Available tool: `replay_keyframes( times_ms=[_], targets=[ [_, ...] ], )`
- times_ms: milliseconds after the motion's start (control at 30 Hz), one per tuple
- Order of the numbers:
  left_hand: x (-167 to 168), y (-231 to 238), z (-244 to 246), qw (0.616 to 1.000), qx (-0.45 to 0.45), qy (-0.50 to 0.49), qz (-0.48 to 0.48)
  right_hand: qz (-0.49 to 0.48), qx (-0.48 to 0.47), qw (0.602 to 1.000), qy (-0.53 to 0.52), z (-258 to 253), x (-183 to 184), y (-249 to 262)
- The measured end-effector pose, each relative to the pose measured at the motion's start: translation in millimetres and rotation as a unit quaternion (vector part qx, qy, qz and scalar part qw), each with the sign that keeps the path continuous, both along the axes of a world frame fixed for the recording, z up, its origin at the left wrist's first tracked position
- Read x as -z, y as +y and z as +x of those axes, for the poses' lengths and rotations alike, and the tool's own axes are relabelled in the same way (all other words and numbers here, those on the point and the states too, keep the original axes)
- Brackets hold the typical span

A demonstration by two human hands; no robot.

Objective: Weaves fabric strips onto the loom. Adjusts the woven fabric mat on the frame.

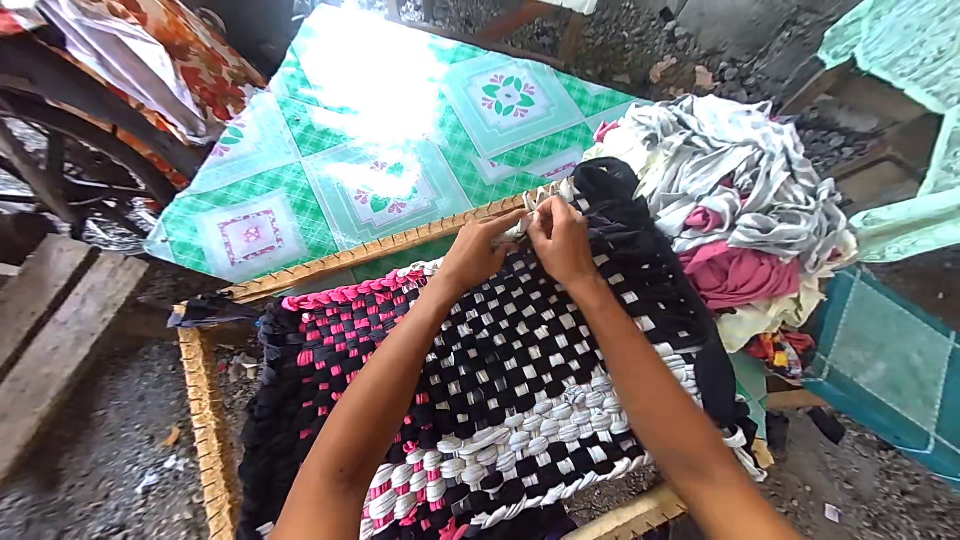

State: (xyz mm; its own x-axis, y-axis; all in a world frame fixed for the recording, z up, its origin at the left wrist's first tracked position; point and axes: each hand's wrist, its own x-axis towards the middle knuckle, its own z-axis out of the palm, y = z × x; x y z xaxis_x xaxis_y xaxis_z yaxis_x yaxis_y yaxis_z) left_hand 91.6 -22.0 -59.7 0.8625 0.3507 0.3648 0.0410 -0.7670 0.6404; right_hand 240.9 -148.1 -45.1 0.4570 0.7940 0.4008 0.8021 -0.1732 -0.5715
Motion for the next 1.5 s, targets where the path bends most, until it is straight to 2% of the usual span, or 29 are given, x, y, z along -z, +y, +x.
replay_keyframes(
  times_ms=[133,267,467,600,700,833,967,1100,1167,1300,1400,1500],
  targets=[
    [2,-4,-3,0.999,-0.031,-0.029,-0.023,-0.092,-0.069,0.986,-0.121,38,-21,-8],
    [0,-4,-5,0.998,-0.040,-0.036,-0.044,-0.082,-0.065,0.983,-0.154,51,-22,2],
    [1,-1,-7,0.996,-0.043,0.025,-0.079,-0.038,-0.023,0.997,-0.070,48,-3,11],
    [3,-14,-11,0.994,-0.075,0.066,0.034,-0.004,0.016,0.998,0.065,36,0,1],
    [3,-21,-36,0.979,-0.152,0.090,0.106,0.012,0.014,0.993,0.117,26,5,-5],
    [2,-13,-96,0.956,-0.219,0.145,0.128,-0.018,-0.029,0.997,0.066,22,5,-14],
    [3,-2,-156,0.947,-0.235,0.163,0.149,-0.089,-0.054,0.994,-0.036,26,-7,-8],
    [0,3,-195,0.946,-0.216,0.188,0.155,-0.180,-0.015,0.980,-0.077,17,-27,3],
    [-11,2,-212,0.948,-0.198,0.202,0.148,-0.182,0.008,0.982,-0.055,13,-32,7],
    [-38,6,-227,0.952,-0.181,0.168,0.180,-0.113,0.081,0.989,0.042,13,-50,12],
    [-30,18,-230,0.956,-0.169,0.178,0.160,-0.117,0.079,0.986,0.089,10,-55,12],
    [-15,24,-251,0.966,-0.160,0.163,0.118,-0.110,0.032,0.983,0.142,12,-46,11]
  ],
)
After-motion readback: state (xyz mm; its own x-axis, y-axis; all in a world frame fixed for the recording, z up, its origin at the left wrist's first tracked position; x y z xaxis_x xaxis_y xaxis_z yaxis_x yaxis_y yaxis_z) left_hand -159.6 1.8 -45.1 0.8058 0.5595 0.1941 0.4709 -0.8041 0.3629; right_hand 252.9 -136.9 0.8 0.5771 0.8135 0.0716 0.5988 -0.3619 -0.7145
